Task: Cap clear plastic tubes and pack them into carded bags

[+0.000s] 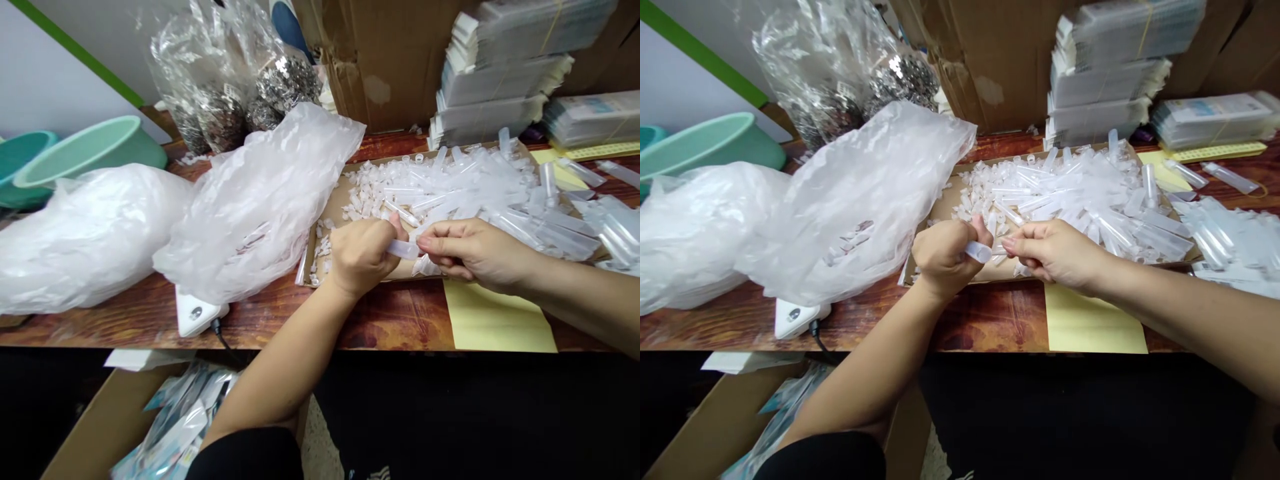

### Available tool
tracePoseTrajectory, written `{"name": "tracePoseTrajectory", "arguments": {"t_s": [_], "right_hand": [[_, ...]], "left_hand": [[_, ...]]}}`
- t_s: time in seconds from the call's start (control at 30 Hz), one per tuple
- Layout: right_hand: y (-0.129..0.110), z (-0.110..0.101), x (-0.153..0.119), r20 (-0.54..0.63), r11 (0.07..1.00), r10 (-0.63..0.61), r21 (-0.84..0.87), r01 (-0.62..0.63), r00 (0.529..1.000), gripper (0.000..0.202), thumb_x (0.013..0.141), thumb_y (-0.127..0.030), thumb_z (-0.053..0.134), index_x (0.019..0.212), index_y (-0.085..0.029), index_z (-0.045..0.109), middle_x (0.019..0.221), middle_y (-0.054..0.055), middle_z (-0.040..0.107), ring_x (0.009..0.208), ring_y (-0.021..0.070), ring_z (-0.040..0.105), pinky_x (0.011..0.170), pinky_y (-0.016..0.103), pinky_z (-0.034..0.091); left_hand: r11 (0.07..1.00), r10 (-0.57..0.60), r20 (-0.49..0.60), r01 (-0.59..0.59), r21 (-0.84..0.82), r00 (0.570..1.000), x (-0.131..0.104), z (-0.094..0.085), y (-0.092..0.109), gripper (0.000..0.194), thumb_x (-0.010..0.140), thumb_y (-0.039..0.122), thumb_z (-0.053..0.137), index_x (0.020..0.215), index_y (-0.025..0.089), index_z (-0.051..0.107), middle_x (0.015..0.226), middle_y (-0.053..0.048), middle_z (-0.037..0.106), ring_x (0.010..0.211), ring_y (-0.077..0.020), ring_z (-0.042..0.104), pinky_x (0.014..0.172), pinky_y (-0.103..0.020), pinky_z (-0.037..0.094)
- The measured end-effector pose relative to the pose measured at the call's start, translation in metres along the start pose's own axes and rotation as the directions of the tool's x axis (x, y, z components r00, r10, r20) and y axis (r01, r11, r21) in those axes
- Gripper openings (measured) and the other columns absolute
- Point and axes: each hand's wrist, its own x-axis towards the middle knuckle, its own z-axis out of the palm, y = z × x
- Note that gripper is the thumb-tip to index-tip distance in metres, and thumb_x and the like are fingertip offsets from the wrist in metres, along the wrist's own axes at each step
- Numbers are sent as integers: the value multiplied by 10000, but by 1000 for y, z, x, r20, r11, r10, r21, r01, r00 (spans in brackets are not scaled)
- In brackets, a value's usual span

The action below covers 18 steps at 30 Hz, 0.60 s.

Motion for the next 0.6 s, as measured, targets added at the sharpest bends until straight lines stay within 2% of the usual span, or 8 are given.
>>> {"name": "tracePoseTrajectory", "arguments": {"t_s": [0.1,0.17,0.23,0.27,0.33,0.4,0.5,0.6], "right_hand": [[0,-18,-4,-114,904,-265,-375,205,958,458,970,-610,518,739,-218,569,587,-8,518,511,124,453,534,297,351],[3,-43,-5,-187,652,-537,-710,264,823,476,1012,-600,444,768,-220,596,679,41,606,619,158,514,601,318,364],[12,-74,-3,-253,436,-676,-894,99,692,461,1053,-560,385,855,-222,629,803,80,664,704,182,540,636,337,338],[19,-89,-1,-284,377,-688,-926,-6,667,449,1068,-542,369,897,-226,639,855,91,676,734,188,549,645,344,321],[32,-114,4,-266,274,-663,-956,-104,700,475,1081,-548,346,892,-231,645,867,96,670,750,185,557,652,349,305],[37,-125,10,-224,164,-630,-974,-155,744,557,1066,-614,341,879,-205,669,865,111,662,768,186,583,646,350,294],[21,-112,22,-212,46,-629,-971,-236,748,704,1043,-680,313,1008,-109,723,981,180,678,870,237,642,640,356,284],[-8,-72,40,-39,10,-613,-999,-42,789,620,1047,-597,399,1081,-75,731,1044,207,699,955,275,651,675,363,352]], "left_hand": [[939,-287,51,291,-180,957,3,1,-1,455,901,298,701,562,217,407,497,61,404,448,-77,352,483,-273,252],[721,-597,150,609,-331,788,7,1,-6,473,916,468,704,602,225,446,520,46,475,445,-81,395,468,-259,282],[398,-785,289,804,-442,547,12,-1,-15,506,907,625,663,647,231,481,509,44,503,401,-80,378,419,-252,264],[255,-818,360,845,-471,448,15,-2,-20,529,897,686,637,666,232,494,496,46,502,373,-75,351,391,-250,236],[76,-830,449,864,-497,331,20,-5,-30,570,882,754,601,686,228,506,481,47,498,340,-64,312,358,-251,187],[20,-831,470,860,-511,298,23,-7,-38,581,881,764,596,691,221,516,494,35,519,335,-59,325,350,-252,174],[10,-858,429,845,-535,282,25,-11,-44,560,903,736,591,702,216,538,541,15,558,372,-71,427,355,-246,172],[34,-895,356,837,-546,269,27,-14,-48,528,964,669,549,708,208,575,610,-6,588,479,-86,559,366,-227,163]]}}
